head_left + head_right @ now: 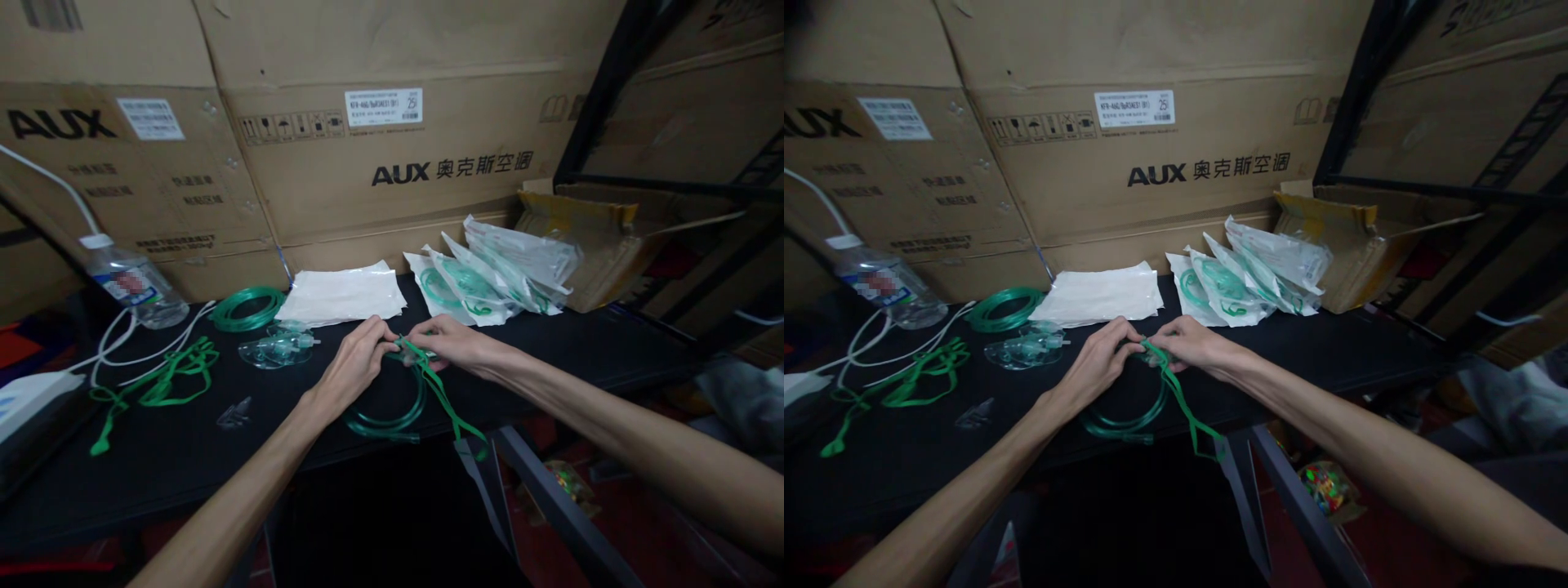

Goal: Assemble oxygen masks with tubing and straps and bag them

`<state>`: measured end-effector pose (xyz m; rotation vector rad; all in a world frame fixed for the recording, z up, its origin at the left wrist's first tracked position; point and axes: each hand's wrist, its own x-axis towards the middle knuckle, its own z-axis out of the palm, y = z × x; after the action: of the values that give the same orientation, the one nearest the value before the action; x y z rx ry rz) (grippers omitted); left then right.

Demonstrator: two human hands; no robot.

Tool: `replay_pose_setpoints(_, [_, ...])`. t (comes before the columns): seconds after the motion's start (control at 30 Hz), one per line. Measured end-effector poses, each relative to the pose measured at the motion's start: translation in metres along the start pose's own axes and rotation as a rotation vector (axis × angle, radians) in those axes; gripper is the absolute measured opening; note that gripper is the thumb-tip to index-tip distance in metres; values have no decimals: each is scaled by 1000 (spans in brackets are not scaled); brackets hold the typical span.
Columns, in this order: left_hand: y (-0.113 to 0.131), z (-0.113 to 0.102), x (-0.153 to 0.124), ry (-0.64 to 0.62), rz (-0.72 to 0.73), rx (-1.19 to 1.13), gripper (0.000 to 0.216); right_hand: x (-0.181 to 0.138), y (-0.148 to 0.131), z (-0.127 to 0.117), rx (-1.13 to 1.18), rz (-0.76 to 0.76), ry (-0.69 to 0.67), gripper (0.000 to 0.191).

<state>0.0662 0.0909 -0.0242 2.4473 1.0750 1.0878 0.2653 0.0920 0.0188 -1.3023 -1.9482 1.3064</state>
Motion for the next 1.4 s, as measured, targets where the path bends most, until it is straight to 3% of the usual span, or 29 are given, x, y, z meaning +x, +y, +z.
replay_pose_setpoints(0.13, [1,1,-1,-7,4,25,19,5,4,0,226,116,-108,29])
replay_pose_setpoints(0.3, [1,-2,5,-24,-7,68,13,17,14,0,393,161,-114,29])
replay_pose_setpoints(0.5, [26,-38,-7,-25,-21,140,31,15,9,-5,461,143,-101,30])
replay_pose_setpoints(0.6, [46,-57,-35,-186,-36,163,34,8,4,-11,456,139,-91,24])
replay_pose_setpoints(0.67, [54,-61,-55,-298,-53,190,48,3,2,-15,438,143,-72,25])
replay_pose_setpoints(0.77, [55,-54,-74,-359,-56,250,40,-2,4,-19,402,139,-35,28])
replay_pose_setpoints(0.93, [50,-39,-77,-322,-65,246,9,-17,17,-14,389,134,-33,26])
replay_pose_setpoints(1.13, [54,-27,-74,-284,-62,342,8,-44,21,-4,348,135,2,28])
replay_pose_setpoints(1.27, [58,-21,-70,-248,-71,436,13,-43,17,0,229,140,32,30])
replay_pose_setpoints(1.4, [69,-23,-54,-354,-128,493,12,-34,13,3,131,147,6,40])
